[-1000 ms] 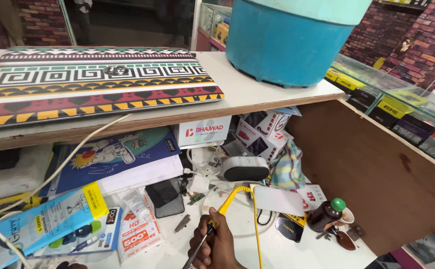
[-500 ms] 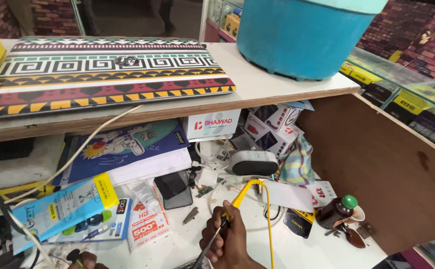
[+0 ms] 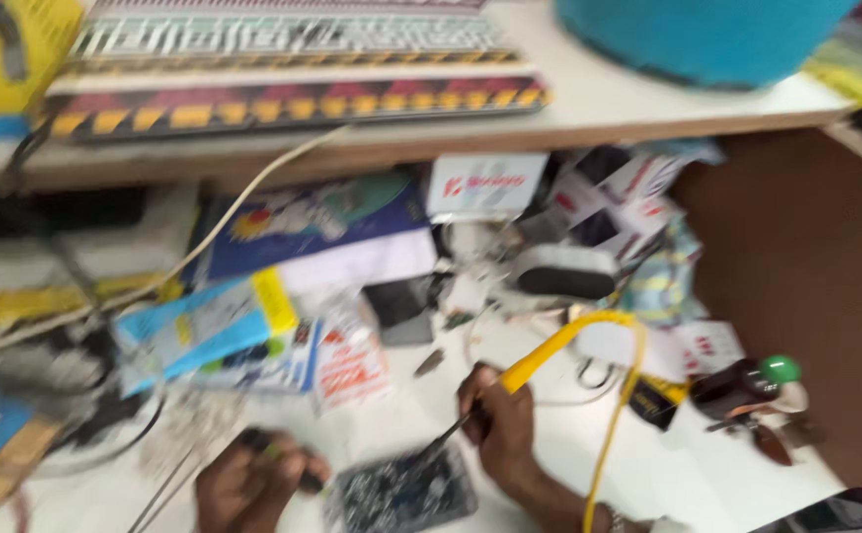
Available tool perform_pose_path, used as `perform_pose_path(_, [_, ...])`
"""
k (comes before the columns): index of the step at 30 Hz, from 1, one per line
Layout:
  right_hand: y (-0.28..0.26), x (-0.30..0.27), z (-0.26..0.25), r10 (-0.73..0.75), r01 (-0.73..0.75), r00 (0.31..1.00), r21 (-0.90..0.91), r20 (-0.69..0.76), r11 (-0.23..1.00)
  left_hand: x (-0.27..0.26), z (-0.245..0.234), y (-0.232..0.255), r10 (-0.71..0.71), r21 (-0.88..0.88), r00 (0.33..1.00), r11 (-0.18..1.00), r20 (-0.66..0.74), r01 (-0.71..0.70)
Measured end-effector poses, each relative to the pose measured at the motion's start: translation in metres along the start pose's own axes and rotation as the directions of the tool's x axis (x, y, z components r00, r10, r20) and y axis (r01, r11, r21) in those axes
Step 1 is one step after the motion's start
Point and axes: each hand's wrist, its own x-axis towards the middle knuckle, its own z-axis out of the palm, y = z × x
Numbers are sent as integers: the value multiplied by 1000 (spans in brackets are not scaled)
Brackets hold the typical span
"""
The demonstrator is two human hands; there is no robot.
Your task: The person uses a soldering iron and a small screwdriver to work on a circuit board placed on a cluttered workbench. They repeatedly apply the soldering iron to various points on the board while using the screwdriver to assist with component placement or adjustment.
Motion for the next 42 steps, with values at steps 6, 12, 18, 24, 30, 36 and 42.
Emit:
perform_pose_path(6, [-5,-10,-10,-183,184,951,20,248,983,-4,46,68,51,-11,998,999,29,-50])
perform_pose_path(12, [-22,-12,-8,-135,147,944,-17,300,989,0,64,96,35,159,989,986,147,-59])
perform_pose_path(18, [-13,-16,-8,-48,99,945,-141,325,985,0,67,101,38,359,940,918,340,-167])
perform_pose_path(24, [-8,-17,-7,-75,123,940,-125,333,984,2,70,105,30,382,924,905,382,-187])
perform_pose_path(30, [-14,-19,-2,-149,222,934,-200,326,954,2,69,105,51,374,910,901,412,-220])
perform_pose_path(36, [-22,-20,4,-243,322,914,-216,325,922,2,68,106,36,368,900,905,434,-213])
perform_pose_path(42, [-24,-18,5,-222,317,906,-231,360,920,3,68,107,63,369,902,899,427,-237])
